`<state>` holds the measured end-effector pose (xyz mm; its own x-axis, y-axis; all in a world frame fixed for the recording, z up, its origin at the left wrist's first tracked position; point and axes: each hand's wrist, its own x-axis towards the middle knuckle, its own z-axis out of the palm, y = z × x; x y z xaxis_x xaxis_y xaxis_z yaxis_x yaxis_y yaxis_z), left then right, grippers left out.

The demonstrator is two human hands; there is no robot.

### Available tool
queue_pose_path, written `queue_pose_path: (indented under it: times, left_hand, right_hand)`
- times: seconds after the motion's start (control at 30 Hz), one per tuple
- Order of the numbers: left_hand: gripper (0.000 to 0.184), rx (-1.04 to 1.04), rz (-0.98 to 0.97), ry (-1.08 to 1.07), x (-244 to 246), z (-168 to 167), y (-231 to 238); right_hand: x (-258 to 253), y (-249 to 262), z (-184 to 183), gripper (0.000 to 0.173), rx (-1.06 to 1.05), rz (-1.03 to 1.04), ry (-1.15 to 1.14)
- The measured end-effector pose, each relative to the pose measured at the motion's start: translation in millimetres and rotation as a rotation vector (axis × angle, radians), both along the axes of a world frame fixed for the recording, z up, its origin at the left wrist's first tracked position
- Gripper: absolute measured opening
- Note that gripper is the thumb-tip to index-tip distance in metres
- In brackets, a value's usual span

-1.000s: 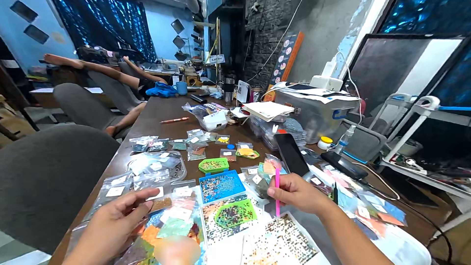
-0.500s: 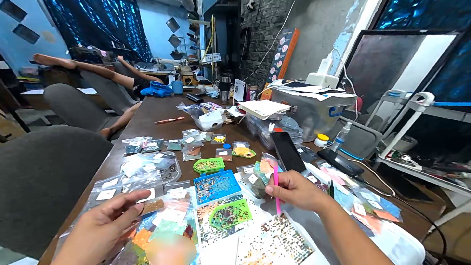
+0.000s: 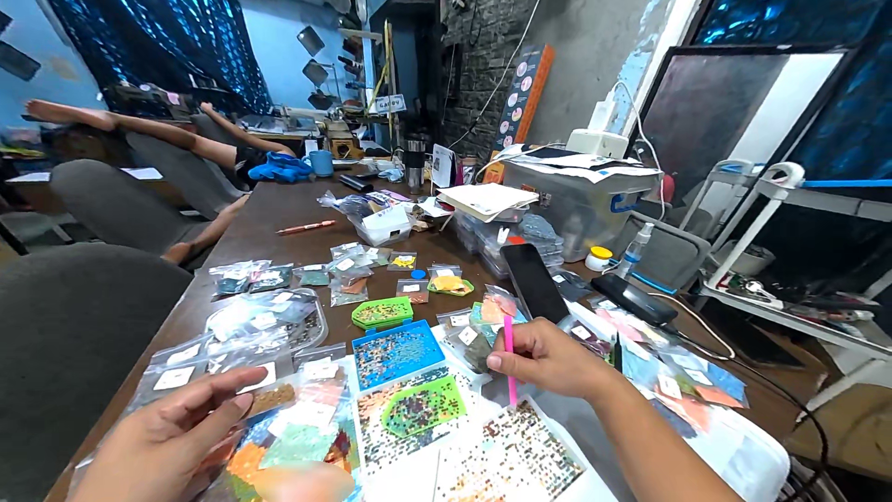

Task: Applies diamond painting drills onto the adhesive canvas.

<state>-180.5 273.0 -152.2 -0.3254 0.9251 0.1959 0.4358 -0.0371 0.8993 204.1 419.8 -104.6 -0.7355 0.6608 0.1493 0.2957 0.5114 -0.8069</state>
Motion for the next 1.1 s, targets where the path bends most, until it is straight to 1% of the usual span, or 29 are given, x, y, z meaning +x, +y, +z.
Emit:
queue_pose_path:
  times: [0.13, 0.23, 0.37, 0.47, 0.6, 0.83, 1.0, 1.1]
  left_hand:
    - [0.031, -0.016, -0.017, 0.024, 0.1, 1.3, -0.7]
    - [0.031, -0.020, -0.019, 0.012, 1.5, 2.3, -0.4]
    - [0.030, -0.015, -0.021, 0.009, 3.0, 3.4, -0.4]
    - [0.030, -0.009, -0.022, 0.004, 1.5, 2.0, -0.4]
    - [0.030, -0.012, -0.016, -0.011, 2.9, 3.4, -0.5]
    - [0.030, 0.002, -0.021, -0.006, 2.5, 2.6, -1.3]
    - [0.030, -0.008, -0.013, -0.011, 3.2, 3.4, -1.1]
    - [0.031, -0.009, -0.014, 0.011, 3.2, 4.2, -1.6]
  right_hand:
    - [5.7, 5.3, -0.4, 0.028, 0.073, -0.074, -0.090]
    - [5.5, 6.3, -0.5, 0.029, 0.051, -0.080, -0.134]
    - [2.9, 0.7, 3.4, 0.024, -0.018, -0.045, -0.071]
    - [5.2, 2.9, 2.9, 0.023, 0.008, -0.057, -0.035]
    - [7.8, 5.6, 3.2, 0.026, 0.026, -0.090, -0.077]
    - [4.8, 4.2, 4.1, 0.030, 0.001, -0.076, -0.176]
    - [2.2, 0.1, 4.4, 0.025, -0.061, -0.005, -0.076]
    - [4.6, 1.8, 2.2, 0.024, -0.043, -0.012, -0.034]
